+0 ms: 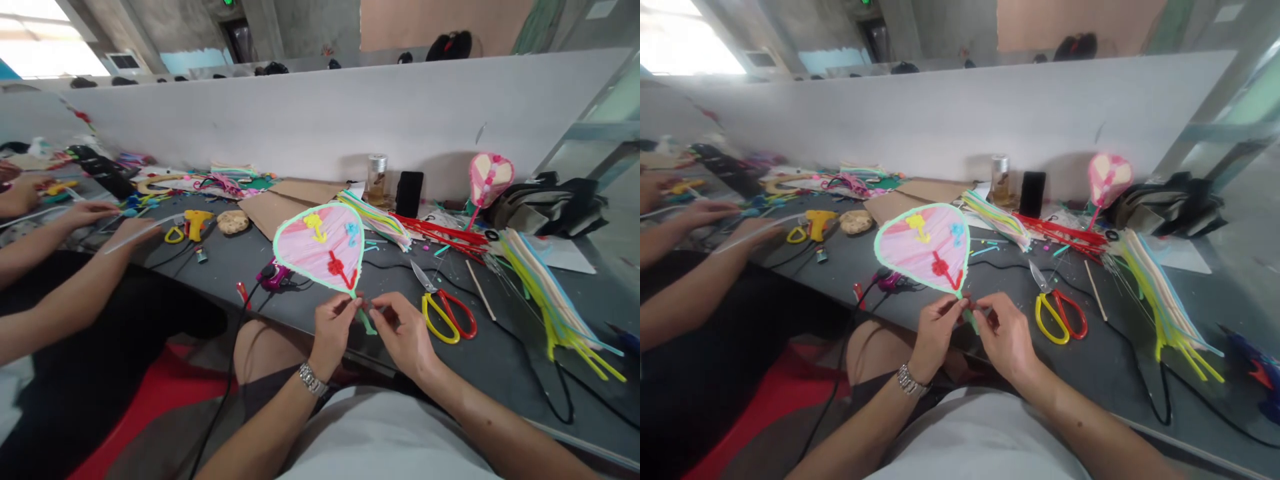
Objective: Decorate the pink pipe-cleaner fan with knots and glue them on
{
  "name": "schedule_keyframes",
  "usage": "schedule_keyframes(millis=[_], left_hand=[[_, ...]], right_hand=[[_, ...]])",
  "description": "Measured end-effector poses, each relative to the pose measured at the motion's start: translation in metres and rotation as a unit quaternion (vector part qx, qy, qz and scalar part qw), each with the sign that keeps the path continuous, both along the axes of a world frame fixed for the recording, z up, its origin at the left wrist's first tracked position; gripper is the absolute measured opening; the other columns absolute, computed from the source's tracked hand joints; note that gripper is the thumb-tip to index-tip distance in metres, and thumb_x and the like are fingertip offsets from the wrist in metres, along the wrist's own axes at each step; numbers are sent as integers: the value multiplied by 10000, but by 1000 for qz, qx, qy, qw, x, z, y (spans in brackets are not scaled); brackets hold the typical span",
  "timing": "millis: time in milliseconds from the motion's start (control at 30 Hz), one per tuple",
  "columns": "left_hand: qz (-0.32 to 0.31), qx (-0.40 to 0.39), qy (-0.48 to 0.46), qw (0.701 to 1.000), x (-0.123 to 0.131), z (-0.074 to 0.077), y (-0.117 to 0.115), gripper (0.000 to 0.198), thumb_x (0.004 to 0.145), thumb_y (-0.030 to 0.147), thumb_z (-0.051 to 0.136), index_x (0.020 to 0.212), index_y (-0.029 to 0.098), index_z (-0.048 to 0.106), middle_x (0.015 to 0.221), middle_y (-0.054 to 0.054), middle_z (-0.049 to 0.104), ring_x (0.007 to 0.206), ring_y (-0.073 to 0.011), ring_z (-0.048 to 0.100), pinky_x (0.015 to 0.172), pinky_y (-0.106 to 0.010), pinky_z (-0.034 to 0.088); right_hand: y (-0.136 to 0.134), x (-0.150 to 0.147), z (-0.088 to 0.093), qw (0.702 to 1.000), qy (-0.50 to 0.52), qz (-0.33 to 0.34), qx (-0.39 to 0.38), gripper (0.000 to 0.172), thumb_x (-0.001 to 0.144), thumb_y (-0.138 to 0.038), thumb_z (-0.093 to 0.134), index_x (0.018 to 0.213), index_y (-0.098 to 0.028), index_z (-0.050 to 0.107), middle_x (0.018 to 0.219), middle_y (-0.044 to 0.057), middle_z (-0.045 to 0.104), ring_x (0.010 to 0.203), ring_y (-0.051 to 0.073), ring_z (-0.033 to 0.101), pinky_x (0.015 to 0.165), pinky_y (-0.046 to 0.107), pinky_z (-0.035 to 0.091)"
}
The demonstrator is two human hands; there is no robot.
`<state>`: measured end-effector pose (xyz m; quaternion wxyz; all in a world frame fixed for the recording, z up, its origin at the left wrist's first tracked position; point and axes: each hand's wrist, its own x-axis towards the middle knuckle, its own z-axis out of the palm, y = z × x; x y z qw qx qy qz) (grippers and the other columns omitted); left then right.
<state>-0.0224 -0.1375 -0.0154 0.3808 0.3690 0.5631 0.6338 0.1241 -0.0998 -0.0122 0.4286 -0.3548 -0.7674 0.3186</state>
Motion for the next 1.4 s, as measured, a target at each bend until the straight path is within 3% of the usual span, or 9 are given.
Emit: schedule_keyframes(millis=[200,400,567,667,733,867,1033,1167,1400], left_hand=[[-10,10,-19,1000,3,-3,-4,299,768,436,758,678,159,691,663,-12,668,605,-126,545,576,-234,451],[3,16,-11,1000,4,-6,-5,214,676,334,776,633,173,642,608,24,614,596,-118,518,580,-222,457],[2,-7,-22,1000,1,-5,-11,284,713,403,796,694,166,640,593,37,580,506,-86,481,481,-193,415],[9,-26,-40,999,-4,-5,-14,309,694,407,836,731,158,657,658,20,623,510,-76,492,470,-186,421],[20,-32,-48,998,-9,-6,-16,322,681,407,851,720,157,652,669,16,631,502,-71,488,456,-183,415],[39,-33,-41,998,-18,-10,-20,326,687,405,858,708,159,645,585,48,570,480,-68,470,444,-176,389],[57,-31,-25,998,-24,-12,-24,337,693,410,860,699,156,638,575,50,562,502,-72,475,466,-177,397],[51,-36,-27,998,-22,-15,-26,356,702,430,855,691,160,624,578,53,558,498,-71,466,463,-182,384],[44,-50,-16,998,-18,-25,-27,348,716,431,843,700,159,627,571,59,542,495,-73,461,468,-188,374]], right_hand=[[1,-12,22,979,-102,1,179,99,964,-314,613,942,-223,644,907,69,690,717,196,630,654,328,485],[5,-32,25,951,-210,-32,225,228,956,-341,633,770,-213,603,771,66,643,673,202,576,615,323,399],[15,-15,42,991,-39,129,-2,280,974,-326,583,715,-221,585,710,15,613,646,157,576,597,276,441],[23,24,61,946,70,236,-212,281,913,-435,687,741,-222,626,699,-9,613,540,130,550,504,267,441],[28,60,73,942,122,202,-238,245,886,-436,726,763,-233,662,770,15,644,531,132,551,471,282,430],[45,134,82,964,190,-86,-168,218,758,-474,829,709,-320,683,757,64,646,536,188,528,429,361,324],[62,188,73,909,266,-314,-57,194,718,-479,831,603,-441,678,768,112,651,548,250,503,538,504,242],[56,179,65,909,232,-342,-57,137,751,-517,805,666,-437,734,771,110,637,553,252,498,551,514,276],[36,112,36,973,55,-208,-83,228,885,-494,646,883,-291,751,886,74,733,795,251,677,755,441,500]])
